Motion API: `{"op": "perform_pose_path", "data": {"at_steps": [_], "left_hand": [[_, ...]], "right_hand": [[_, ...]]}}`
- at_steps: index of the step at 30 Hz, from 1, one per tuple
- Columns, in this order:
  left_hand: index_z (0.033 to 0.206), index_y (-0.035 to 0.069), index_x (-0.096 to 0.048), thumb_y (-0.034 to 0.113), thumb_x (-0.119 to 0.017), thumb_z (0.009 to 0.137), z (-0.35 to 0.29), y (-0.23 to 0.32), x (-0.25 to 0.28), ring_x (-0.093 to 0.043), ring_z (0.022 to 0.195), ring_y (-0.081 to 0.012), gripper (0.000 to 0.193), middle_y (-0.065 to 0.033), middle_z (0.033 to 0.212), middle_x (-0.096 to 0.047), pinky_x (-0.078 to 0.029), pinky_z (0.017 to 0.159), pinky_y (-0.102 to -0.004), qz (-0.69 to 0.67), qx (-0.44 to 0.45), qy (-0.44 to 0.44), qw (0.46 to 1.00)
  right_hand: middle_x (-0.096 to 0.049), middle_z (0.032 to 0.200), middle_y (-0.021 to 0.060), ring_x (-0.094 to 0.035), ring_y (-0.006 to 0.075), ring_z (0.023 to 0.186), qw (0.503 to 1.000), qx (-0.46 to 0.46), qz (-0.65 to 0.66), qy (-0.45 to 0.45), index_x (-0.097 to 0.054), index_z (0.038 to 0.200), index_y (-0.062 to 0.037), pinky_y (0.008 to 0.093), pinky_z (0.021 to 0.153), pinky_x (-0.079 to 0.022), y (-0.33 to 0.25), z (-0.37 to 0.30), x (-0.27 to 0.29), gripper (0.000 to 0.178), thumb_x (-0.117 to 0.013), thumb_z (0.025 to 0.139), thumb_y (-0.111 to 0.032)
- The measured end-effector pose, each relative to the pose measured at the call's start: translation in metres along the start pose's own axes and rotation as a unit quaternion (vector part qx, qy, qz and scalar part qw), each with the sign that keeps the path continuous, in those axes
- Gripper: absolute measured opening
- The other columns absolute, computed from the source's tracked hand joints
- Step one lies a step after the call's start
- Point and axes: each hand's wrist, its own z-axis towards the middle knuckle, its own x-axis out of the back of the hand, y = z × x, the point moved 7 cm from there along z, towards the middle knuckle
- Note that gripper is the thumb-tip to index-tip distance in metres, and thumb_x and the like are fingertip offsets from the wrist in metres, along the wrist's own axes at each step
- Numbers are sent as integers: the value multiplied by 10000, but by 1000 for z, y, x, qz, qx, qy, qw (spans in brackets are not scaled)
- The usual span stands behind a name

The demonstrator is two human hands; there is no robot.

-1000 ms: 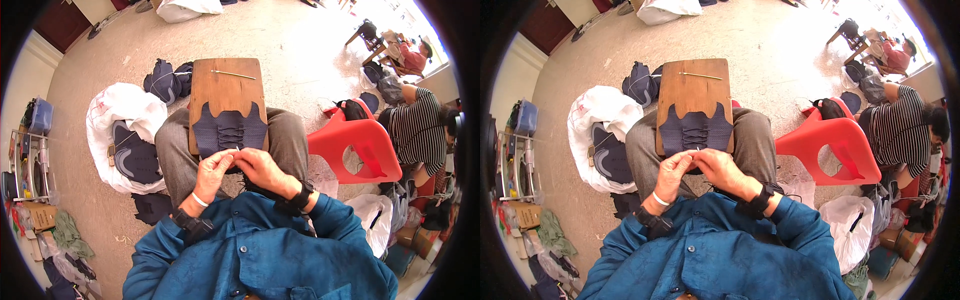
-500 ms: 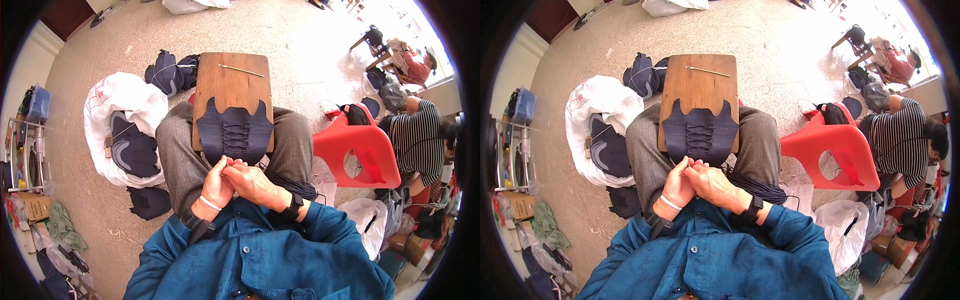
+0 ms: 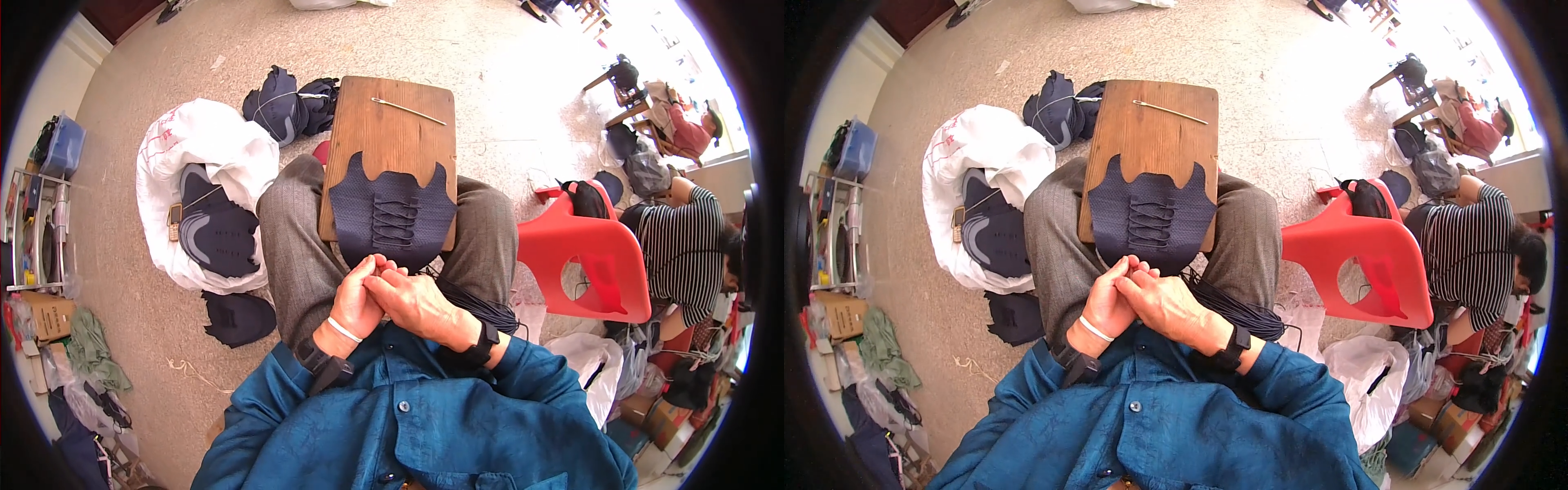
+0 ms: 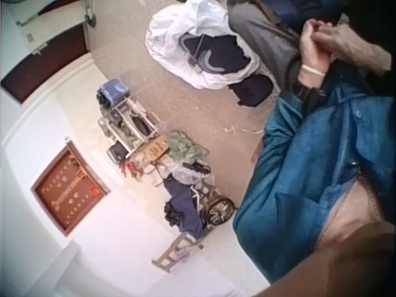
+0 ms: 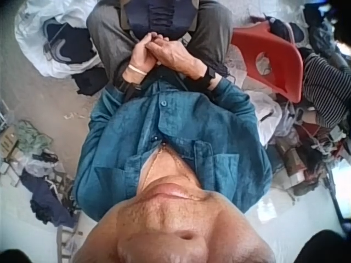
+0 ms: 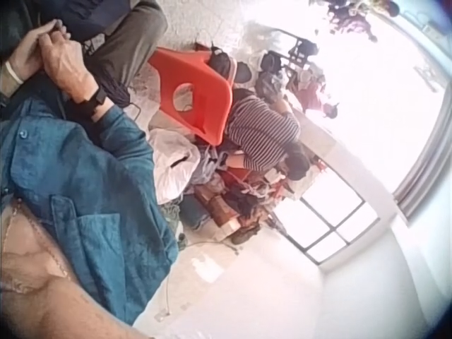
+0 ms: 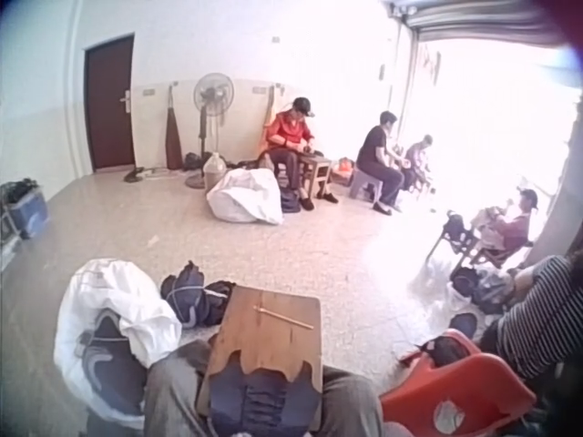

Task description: Manually stitching or lacing leather shoe components.

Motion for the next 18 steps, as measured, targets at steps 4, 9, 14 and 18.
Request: {"op": "perform_pose_path", "data": {"at_steps": [4, 9, 14, 18], "left_hand": [[995, 73, -661, 272, -547, 1056, -3, 1, -9, -648, 1015, -267, 237, -82, 992, -685, -503, 1006, -417, -10, 16, -39, 999], [1039, 85, -621, 288, -514, 1069, -4, 20, -10, -598, 807, -145, 232, -26, 883, -624, -511, 770, -322, 54, -11, 24, 998], [1067, 63, -616, 188, -544, 1053, 3, 75, -47, -394, 548, -29, 145, 67, 694, -464, -345, 510, -193, 381, -122, 25, 916], [926, 39, -689, 127, -665, 961, 27, 94, -87, -546, 581, -113, 98, -24, 690, -611, -431, 545, -264, 686, -378, -10, 621]], "right_hand": [[-627, 846, 128, -675, 317, 685, 1000, 22, -22, -1, -604, 1073, -64, 410, 557, -548, -9, -1, 6, 223, -675, 865, -103], [-618, 862, 136, -663, 303, 753, 992, 19, -1, 122, -660, 977, -41, 390, 634, -551, 6, -8, 41, 160, -684, 828, 13], [-609, 903, 181, -641, 398, 853, 968, -77, 33, 239, -624, 983, -14, 445, 747, -533, 74, 1, 67, 82, -623, 902, -9], [-633, 881, 172, -656, 363, 831, 962, -102, 44, 249, -626, 963, -13, 431, 741, -537, 111, 13, 55, 81, -645, 884, -19]]}}
